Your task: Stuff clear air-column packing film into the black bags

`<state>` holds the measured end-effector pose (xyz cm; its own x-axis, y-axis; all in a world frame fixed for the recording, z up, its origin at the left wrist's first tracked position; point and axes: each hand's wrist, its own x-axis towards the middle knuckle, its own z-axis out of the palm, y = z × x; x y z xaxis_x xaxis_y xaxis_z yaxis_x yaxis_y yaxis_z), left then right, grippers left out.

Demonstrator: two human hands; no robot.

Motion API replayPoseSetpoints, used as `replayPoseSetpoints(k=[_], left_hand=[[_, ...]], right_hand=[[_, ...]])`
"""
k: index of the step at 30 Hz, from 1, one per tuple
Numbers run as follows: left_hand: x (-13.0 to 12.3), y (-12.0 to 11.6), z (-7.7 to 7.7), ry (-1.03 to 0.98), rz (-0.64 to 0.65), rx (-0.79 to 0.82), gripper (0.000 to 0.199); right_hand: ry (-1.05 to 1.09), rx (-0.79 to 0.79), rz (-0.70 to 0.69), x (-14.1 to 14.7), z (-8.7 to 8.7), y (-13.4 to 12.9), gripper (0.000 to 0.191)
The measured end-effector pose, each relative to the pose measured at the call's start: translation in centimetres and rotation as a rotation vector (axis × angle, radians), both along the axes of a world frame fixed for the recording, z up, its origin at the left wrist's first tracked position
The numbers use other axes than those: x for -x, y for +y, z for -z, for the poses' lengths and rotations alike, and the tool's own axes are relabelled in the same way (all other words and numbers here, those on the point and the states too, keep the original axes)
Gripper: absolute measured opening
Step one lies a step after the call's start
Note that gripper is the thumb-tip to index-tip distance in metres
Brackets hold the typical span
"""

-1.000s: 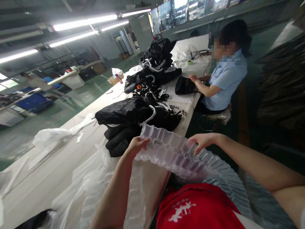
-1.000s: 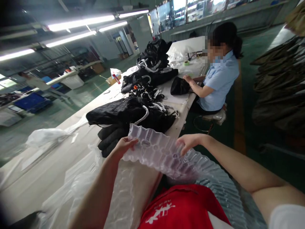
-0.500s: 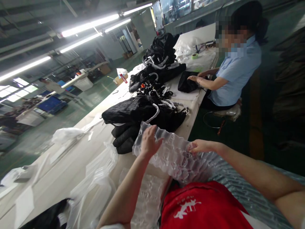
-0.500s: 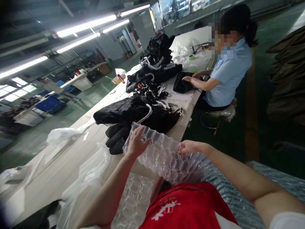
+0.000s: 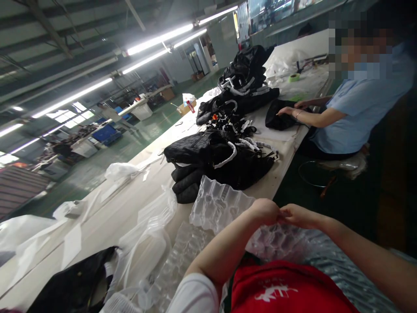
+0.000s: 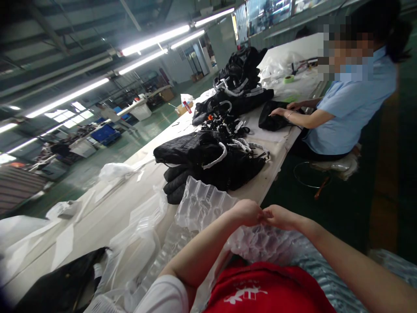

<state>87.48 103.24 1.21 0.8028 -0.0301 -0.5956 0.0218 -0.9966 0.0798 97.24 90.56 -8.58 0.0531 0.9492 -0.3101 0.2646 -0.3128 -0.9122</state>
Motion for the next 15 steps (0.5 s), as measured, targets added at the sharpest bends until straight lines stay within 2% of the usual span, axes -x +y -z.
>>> replayPoseSetpoints(k=[4, 10, 15], left_hand=[[-0.4, 0.2, 0.0, 0.014, -0.017, -0.001, 0.031], [-0.5, 0.2, -0.7, 0.0, -0.042, -0.054, 0.028], [0.0, 0.8, -1.0, -0.028, -0.051, -0.021, 0.027]], right_hand=[[-0.153, -0.005, 0.026, 0.2, -1.1, 0.0, 0.031], [-0.422, 0.063, 0.091, 1.5, -3.8, 0.5, 0.023], [-0.454, 0.155, 0.14, 2.7, -5.3, 0.4, 0.024]])
